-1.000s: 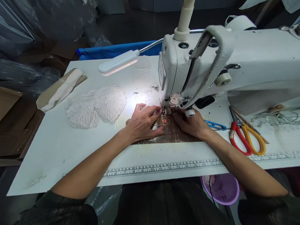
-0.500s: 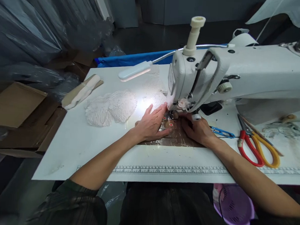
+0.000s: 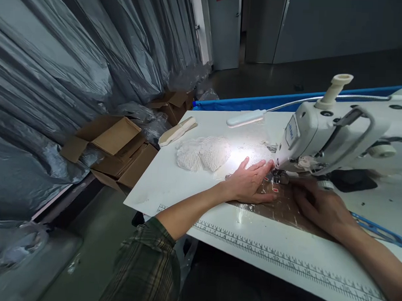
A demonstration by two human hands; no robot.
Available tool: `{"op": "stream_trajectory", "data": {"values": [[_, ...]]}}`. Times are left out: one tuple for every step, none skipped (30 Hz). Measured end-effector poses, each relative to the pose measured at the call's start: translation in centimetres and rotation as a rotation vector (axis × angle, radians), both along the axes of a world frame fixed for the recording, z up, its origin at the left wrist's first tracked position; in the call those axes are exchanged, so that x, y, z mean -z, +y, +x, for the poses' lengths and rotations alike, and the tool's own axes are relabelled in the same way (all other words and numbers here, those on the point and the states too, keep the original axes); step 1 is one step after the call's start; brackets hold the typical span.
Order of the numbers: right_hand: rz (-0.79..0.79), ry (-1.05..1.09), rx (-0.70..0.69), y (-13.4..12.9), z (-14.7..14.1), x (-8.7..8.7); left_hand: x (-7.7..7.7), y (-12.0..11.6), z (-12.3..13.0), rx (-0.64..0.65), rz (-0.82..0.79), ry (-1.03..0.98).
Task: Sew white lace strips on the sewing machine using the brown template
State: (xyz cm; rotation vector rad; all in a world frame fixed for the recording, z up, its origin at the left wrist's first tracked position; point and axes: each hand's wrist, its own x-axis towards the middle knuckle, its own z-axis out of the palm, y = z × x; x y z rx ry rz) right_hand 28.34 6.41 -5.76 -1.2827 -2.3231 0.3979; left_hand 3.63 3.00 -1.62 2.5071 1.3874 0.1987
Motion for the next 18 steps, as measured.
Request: {"op": "stream_trajectory", "data": {"values": [[0.003, -0.021, 0.000, 0.1, 0.1, 0.2, -0.1, 0.0, 0.0, -0.002, 0.002, -0.002], [0.009, -0.043, -0.003, 0.2, 0.1, 0.4, -0.1, 0.0, 0.0, -0.002, 0.005, -0.002], [0.016, -0.061, -0.007, 0.2, 0.2, 0.7, 0.0, 0.0, -0.1, -0.001, 0.009, -0.001], [0.025, -0.071, -0.010, 0.3, 0.3, 0.9, 0.0, -0.1, -0.1, -0.001, 0.013, 0.002], [0.033, -0.074, -0.018, 0.4, 0.3, 1.1, 0.1, -0.1, 0.0, -0.002, 0.020, 0.005], [0.040, -0.070, -0.027, 0.4, 0.3, 1.2, 0.2, -0.2, 0.0, -0.002, 0.032, 0.007], [0.043, -0.061, -0.035, 0.4, 0.3, 1.2, 0.3, -0.3, 0.1, -0.003, 0.050, 0.007], [0.043, -0.051, -0.042, 0.4, 0.3, 1.2, 0.3, -0.3, 0.1, -0.007, 0.079, 0.004], [0.042, -0.044, -0.045, 0.4, 0.3, 1.1, 0.4, -0.4, 0.2, -0.021, 0.116, 0.000], [0.041, -0.044, -0.047, 0.4, 0.3, 1.0, 0.4, -0.3, 0.1, -0.047, 0.159, -0.005], [0.039, -0.048, -0.050, 0.4, 0.3, 0.9, 0.3, -0.2, 0.0, -0.091, 0.203, -0.009], [0.037, -0.053, -0.050, 0.3, 0.3, 0.8, 0.1, -0.1, -0.3, -0.156, 0.243, -0.011], [0.037, -0.058, -0.049, 0.3, 0.2, 0.7, -0.2, 0.2, -0.8, -0.238, 0.274, -0.008], [0.037, -0.063, -0.050, 0.3, 0.2, 0.6, -0.5, 0.5, -1.5, -0.332, 0.294, -0.002], [0.038, -0.066, -0.048, 0.2, 0.2, 0.5, -1.0, 0.8, -2.3, -0.434, 0.302, 0.009], [0.037, -0.070, -0.047, 0.2, 0.2, 0.5, -1.5, 1.1, -3.2, -0.525, 0.295, 0.028], [0.036, -0.075, -0.047, 0.2, 0.2, 0.5, -2.0, 1.4, -4.2, -0.620, 0.282, 0.050], [0.035, -0.082, -0.048, 0.2, 0.2, 0.5, -2.5, 1.6, -5.2, -0.712, 0.261, 0.068]]}}
